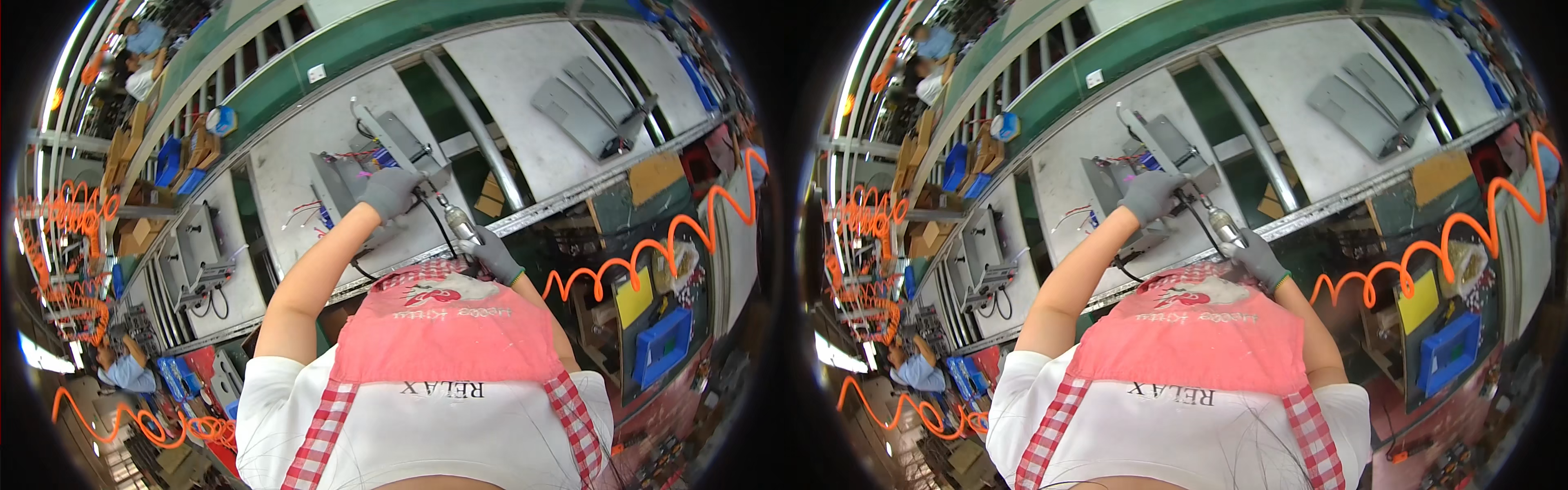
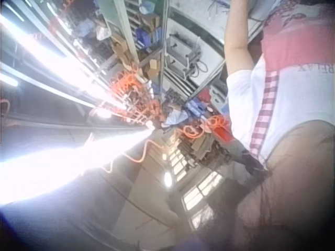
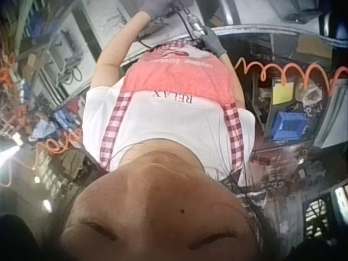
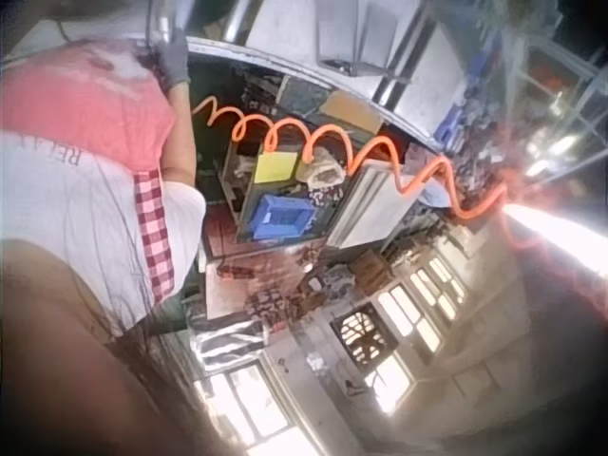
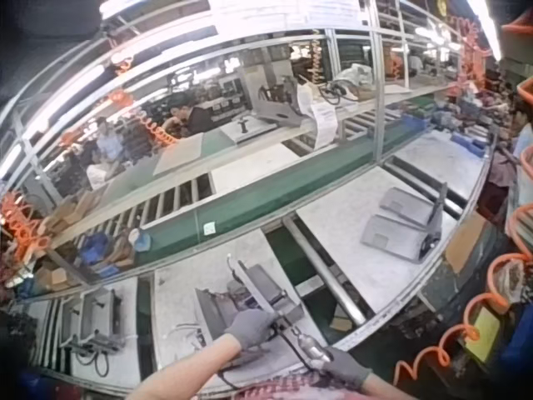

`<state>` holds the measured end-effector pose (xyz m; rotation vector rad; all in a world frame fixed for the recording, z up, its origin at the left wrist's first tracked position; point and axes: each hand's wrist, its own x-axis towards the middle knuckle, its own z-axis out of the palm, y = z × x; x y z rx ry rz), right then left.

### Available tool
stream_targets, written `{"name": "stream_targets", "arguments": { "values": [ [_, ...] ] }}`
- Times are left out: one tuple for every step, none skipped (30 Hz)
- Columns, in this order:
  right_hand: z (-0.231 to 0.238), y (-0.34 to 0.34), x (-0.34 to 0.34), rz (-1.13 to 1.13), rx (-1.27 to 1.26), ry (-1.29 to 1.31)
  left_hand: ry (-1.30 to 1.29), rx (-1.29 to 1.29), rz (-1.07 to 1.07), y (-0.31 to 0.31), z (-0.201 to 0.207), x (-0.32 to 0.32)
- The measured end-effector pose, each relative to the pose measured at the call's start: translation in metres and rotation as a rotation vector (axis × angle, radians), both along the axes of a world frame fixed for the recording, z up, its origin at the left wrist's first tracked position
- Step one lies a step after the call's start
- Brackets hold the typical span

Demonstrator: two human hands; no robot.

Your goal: The person assembles electronic components on a workbench, using a cordless screwdriver to secure parts onto a circuit board and a pneumatic screwdriver to fasten screws into a metal enclosure. They handle wires, circuit boards, and metal casings, moving the assembled unit along the assembly line.

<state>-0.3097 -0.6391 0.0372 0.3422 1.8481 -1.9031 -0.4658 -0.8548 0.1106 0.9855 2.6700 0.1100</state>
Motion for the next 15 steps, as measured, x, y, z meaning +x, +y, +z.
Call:
{"name": "stream_targets", "arguments": {
  "values": [
    [-0.005, -0.003, 0.002, -0.026, -0.062, 0.012, -0.007, -0.018, 0.018, -0.005, -0.010, 0.001],
    [-0.007, -0.006, -0.002, -0.046, -0.133, 0.038, 0.001, -0.042, 0.041, -0.012, -0.010, -0.003],
    [-0.007, -0.006, -0.003, -0.021, -0.125, 0.019, 0.003, 0.013, 0.055, -0.017, 0.001, -0.002],
    [-0.006, -0.005, -0.004, 0.010, -0.118, 0.015, 0.021, 0.067, 0.072, -0.028, 0.015, 0.003],
    [-0.005, -0.004, -0.005, 0.020, -0.113, 0.019, 0.050, 0.189, 0.226, -0.048, 0.028, 0.005],
    [-0.010, -0.003, -0.007, 0.055, -0.038, 0.097, 0.085, 0.320, 0.370, -0.068, 0.039, 0.010],
    [0.007, -0.006, -0.007, 0.024, -0.035, 0.040, 0.120, 0.466, 0.499, -0.088, 0.046, 0.012],
    [-0.008, -0.002, -0.010, -0.013, -0.107, -0.008, 0.152, 0.500, 0.705, -0.114, 0.050, 0.006],
    [0.004, -0.005, -0.017, -0.014, -0.086, 0.014, 0.172, 0.536, 0.922, -0.154, 0.035, 0.003],
    [0.018, -0.010, -0.026, -0.006, -0.069, 0.033, 0.333, 0.699, 1.071, -0.207, -0.008, 0.004],
    [0.000, -0.006, -0.039, -0.001, -0.041, 0.061, 0.465, 0.608, 1.152, -0.245, -0.029, 0.008],
    [-0.016, 0.000, -0.055, -0.014, -0.002, 0.083, 0.347, 0.445, 1.374, -0.261, -0.035, 0.010],
    [-0.015, -0.009, -0.075, -0.021, -0.064, 0.003, 0.193, 0.353, 1.464, -0.297, -0.057, 0.030],
    [-0.015, -0.020, -0.097, -0.024, -0.046, -0.047, 0.029, 0.258, 1.542, -0.329, -0.096, 0.045],
    [-0.025, -0.030, -0.119, -0.036, -0.128, -0.023, -0.150, 0.317, 1.602, -0.351, -0.148, 0.058]
  ]
}}
